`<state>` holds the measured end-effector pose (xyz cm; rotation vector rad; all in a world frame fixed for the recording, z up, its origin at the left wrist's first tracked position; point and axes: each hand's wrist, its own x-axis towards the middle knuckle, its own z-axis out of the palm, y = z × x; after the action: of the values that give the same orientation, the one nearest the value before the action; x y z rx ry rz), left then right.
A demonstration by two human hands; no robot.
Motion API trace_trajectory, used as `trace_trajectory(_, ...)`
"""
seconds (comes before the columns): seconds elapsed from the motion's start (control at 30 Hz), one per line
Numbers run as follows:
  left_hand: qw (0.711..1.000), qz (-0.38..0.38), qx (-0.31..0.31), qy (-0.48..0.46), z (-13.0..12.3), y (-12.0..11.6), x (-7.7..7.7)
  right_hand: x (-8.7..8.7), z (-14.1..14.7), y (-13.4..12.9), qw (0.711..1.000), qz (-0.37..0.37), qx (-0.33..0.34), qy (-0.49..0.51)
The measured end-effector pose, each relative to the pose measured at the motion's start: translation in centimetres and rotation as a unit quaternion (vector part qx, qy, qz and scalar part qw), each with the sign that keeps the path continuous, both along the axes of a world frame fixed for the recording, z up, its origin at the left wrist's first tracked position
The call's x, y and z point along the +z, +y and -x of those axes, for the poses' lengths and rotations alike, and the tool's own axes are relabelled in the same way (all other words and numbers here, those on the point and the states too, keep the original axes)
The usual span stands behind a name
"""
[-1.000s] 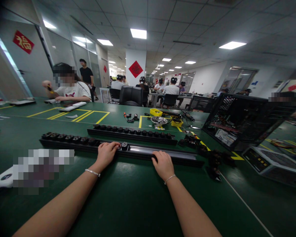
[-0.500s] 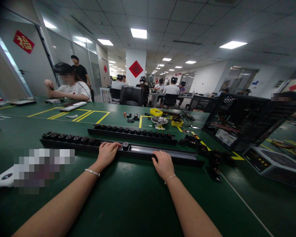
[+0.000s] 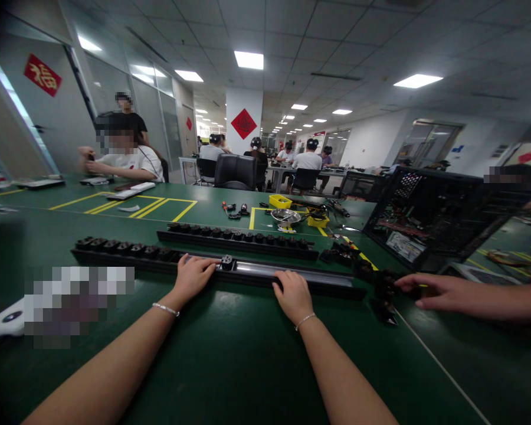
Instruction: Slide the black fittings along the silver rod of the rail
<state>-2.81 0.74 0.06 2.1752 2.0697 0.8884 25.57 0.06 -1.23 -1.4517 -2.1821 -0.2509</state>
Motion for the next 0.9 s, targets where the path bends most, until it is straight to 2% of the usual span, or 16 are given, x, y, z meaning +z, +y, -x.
trace_trajectory(0.43, 0.999, -0.025, -0.016, 0.032, 0.0, -0.2, -0.1, 0.3, 0.1, -0.2, 1.000, 0.014, -0.002, 0.001)
trace_trajectory(0.67, 0.999, -0.011, -0.014, 0.030, -0.1, -0.1, 0.0, 0.3, 0.2, -0.2, 1.000, 0.014, -0.008, -0.009)
trace_trajectory(0.9, 0.999, -0.004, -0.018, 0.037, 0.0, 0.0, 0.0, 0.8, 1.5, -0.8, 0.999, 0.014, 0.004, -0.029)
